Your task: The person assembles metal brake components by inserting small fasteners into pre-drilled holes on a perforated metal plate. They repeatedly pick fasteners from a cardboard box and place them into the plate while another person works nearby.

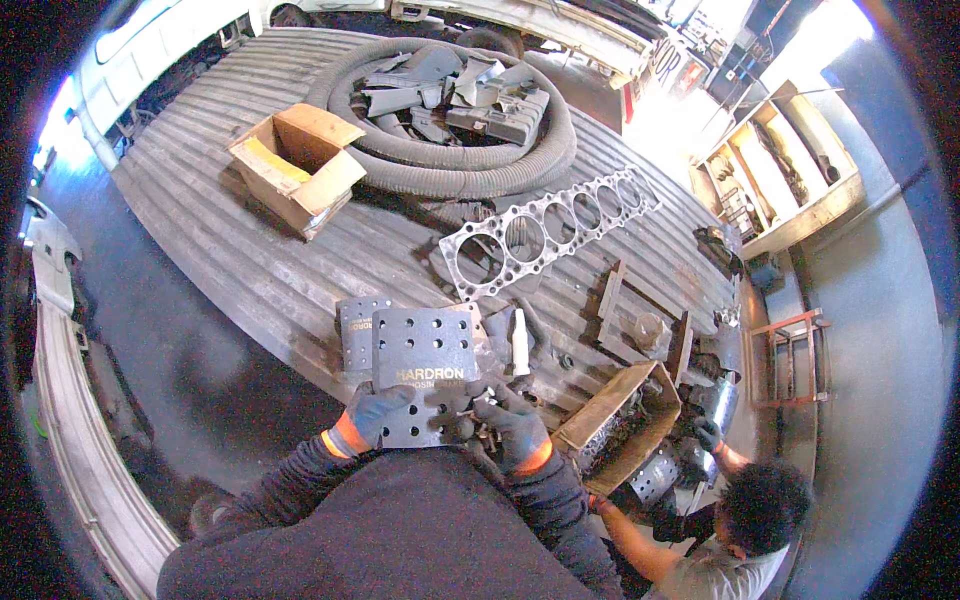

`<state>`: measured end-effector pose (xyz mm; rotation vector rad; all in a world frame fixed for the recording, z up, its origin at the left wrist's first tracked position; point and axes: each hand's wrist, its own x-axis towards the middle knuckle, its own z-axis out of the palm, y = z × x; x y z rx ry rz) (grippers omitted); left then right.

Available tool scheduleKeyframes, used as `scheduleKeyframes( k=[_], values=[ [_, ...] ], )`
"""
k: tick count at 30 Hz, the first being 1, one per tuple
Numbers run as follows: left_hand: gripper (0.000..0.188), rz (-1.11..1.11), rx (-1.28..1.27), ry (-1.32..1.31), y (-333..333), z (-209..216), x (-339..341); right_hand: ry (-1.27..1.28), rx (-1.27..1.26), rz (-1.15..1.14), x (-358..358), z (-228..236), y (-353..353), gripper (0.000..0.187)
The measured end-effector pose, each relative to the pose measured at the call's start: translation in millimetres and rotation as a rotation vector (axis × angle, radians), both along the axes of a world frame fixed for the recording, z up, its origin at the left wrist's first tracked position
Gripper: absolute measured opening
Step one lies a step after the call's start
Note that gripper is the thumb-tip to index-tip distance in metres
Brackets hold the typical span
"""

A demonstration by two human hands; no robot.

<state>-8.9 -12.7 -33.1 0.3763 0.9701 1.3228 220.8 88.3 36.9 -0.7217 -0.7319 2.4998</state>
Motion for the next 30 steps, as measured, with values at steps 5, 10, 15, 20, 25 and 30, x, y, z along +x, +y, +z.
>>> scheduleKeyframes(
  k=[5, 10, 15, 20, 25, 30],
  values=[
    [0.027, -0.034, -0.025, 0.027, 2, 16, 2, -0.173, 0.159, -0.035, -25, 21, -13, 0.018],
    [0.026, -0.066, 0.013, 0.102, 8, 17, 7, -0.194, 0.334, -0.014, -26, 13, -10, 0.014],
    [0.026, -0.149, 0.193, 0.331, 2, -15, -1, -0.141, 0.326, 0.067, -25, 5, -3, 0.004],
    [0.027, -0.076, 0.071, 0.237, 2, -4, 1, -0.087, 0.173, 0.066, -21, -7, 0, 0.004],
    [0.035, -0.119, -0.01, 0.158, 2, 11, -1, 0.026, 0.098, 0.017, -16, 3, -1, 0.013],
    [0.039, -0.103, -0.026, 0.036, 0, 2, -2, -0.374, 0.518, 0.052, 0, 16, 0, 0.015]
  ],
)
